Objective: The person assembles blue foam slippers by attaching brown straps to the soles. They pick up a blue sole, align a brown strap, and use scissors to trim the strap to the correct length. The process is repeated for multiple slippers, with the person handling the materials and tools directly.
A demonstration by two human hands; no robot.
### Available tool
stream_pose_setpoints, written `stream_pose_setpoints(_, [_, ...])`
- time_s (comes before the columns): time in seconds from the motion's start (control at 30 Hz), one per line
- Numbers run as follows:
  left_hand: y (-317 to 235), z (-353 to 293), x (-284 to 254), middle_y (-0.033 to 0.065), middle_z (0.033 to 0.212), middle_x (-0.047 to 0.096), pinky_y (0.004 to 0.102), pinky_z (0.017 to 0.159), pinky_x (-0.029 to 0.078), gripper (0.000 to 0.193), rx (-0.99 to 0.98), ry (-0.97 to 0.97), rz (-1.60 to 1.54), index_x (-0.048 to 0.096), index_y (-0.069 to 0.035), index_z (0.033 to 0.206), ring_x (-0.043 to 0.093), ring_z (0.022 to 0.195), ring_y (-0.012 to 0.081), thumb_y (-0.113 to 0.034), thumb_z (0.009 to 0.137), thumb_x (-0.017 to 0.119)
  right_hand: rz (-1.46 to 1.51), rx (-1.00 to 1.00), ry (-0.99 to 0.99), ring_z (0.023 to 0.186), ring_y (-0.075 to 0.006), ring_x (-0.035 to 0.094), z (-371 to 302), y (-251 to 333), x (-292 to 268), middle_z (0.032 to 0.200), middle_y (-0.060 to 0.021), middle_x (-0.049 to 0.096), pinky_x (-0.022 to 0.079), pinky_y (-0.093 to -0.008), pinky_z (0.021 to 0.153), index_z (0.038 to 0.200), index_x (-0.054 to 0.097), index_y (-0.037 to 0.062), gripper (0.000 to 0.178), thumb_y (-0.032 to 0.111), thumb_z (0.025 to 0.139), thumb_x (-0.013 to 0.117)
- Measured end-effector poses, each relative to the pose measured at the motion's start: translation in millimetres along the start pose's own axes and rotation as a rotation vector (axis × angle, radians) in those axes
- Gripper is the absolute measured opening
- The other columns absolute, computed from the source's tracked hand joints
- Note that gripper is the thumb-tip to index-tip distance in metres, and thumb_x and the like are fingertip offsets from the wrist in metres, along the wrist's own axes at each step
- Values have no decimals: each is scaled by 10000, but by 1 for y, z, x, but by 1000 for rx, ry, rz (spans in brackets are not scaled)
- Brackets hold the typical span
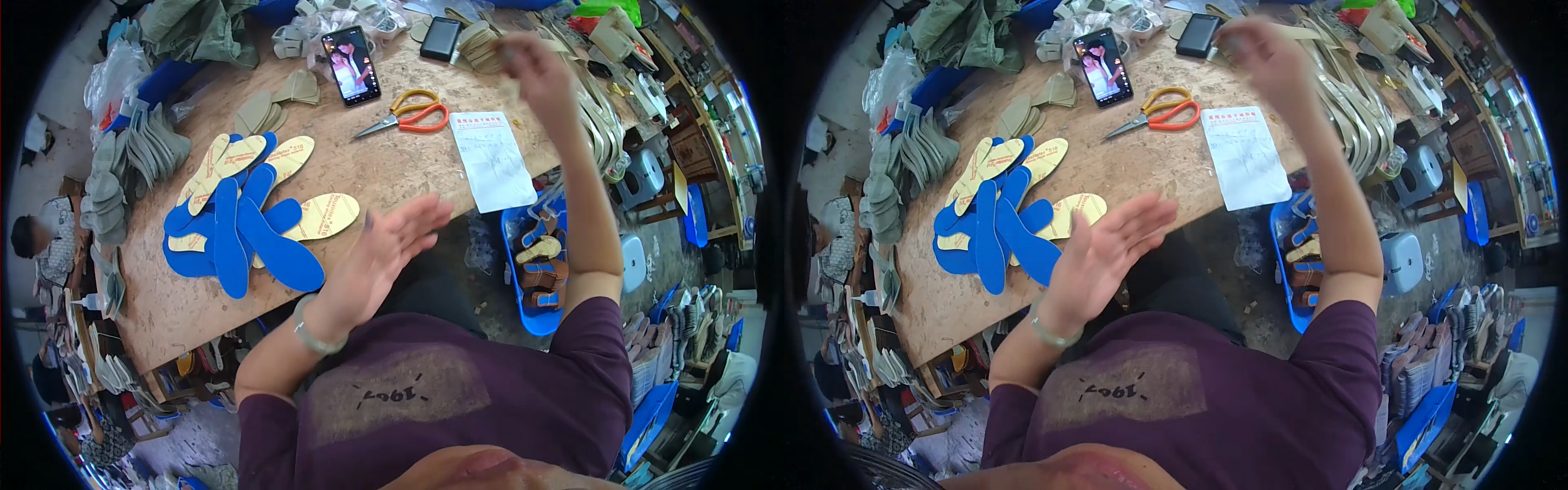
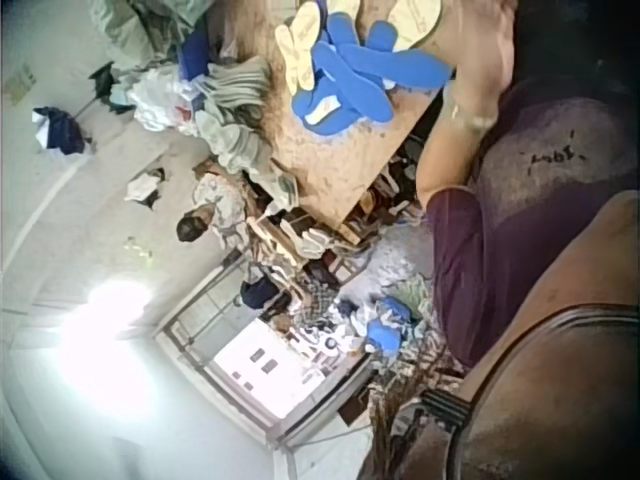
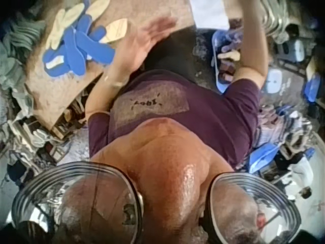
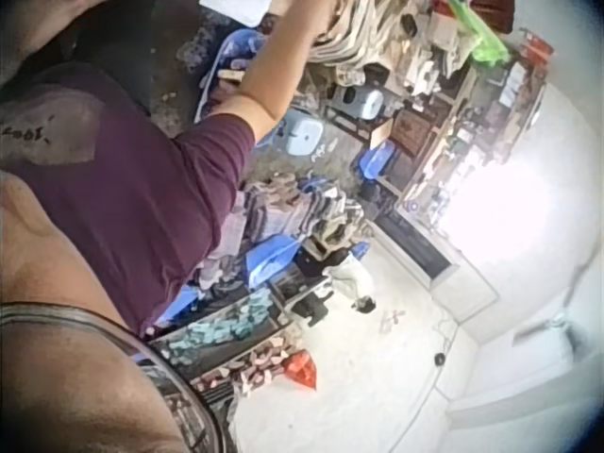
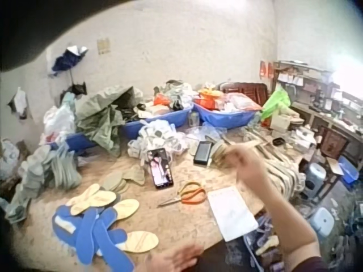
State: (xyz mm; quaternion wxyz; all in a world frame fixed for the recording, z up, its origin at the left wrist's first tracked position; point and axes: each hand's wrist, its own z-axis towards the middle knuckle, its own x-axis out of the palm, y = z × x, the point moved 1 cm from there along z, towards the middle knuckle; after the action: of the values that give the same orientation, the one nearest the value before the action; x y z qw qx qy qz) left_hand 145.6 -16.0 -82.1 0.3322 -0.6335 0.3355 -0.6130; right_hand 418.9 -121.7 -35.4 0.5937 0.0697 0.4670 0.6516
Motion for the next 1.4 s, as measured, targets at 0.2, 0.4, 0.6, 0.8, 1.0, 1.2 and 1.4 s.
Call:
stream_pose_setpoints(0.2, [-3, 9, 14, 160, 1371, 460, 359, 1024, 373, 730, 45, 164, -477, 315, -10, 1414, 434, 1271, 229, -580, 962, 247, 215, -334, 959, 744, -284, 640, -134, 127, 16, 811, -99, 615, 510, -351, 637, 978, 574, 77, 172, 30, 813, 578])
stream_pose_setpoints(0.4, [-63, -79, -31, 24, 940, 466, 291, 762, 478, 436, 597, -116, -648, 328, -34, 1412, 486, 808, 122, -183, 1009, 400, 352, 66, 883, 678, -246, 652, -182, 118, 14, 798, -91, 649, 500, -319, 590, 940, 596, 63, 132, 134, 848, 658])
stream_pose_setpoints(0.6, [-52, -201, -110, 55, 944, 476, 307, 859, 501, 401, 782, -544, -549, 340, 18, 1380, 531, 885, 156, -86, 995, 379, 313, 460, 983, 546, -118, 584, -216, 73, 10, 626, -41, 603, 458, -264, 548, 885, 613, 29, 123, 128, 844, 673])
stream_pose_setpoints(0.8, [-17, -264, -166, 4, 813, 461, 192, 551, 382, 300, 899, -844, -291, 484, -31, 1248, 439, 664, 71, -196, 1019, 383, 67, 258, 1132, 661, -136, 618, -248, 26, 66, 737, -71, 654, 462, -287, 592, 970, 620, 25, 199, 176, 846, 661])
stream_pose_setpoints(1.0, [30, -199, -89, -47, 525, 372, 224, 432, 251, 346, 197, -798, 474, 603, -44, 902, 281, 450, 40, -323, 1007, 427, 621, 114, 936, 1007, -229, 631, -238, 111, 153, 1168, -123, 633, 484, -343, 849, 1314, 471, 44, 520, 227, 864, 653])
stream_pose_setpoints(1.2, [50, -170, -60, -1, 578, 509, 202, 453, 330, 412, 7, -539, 699, 597, -26, 913, 431, 476, 46, -346, 1015, 358, 1293, 771, 809, 936, -174, 636, -219, 144, 184, 1114, -146, 636, 512, -278, 796, 1272, 494, 17, 326, 124, 964, 488])
stream_pose_setpoints(1.4, [58, -164, -64, 11, 597, 532, 216, 501, 401, 339, -150, -458, 648, 593, -14, 954, 499, 522, 70, -284, 1001, 393, 1238, 807, 518, 778, -173, 645, -203, 126, 199, 943, -137, 658, 526, -286, 687, 1111, 582, -8, 210, 104, 953, 500])
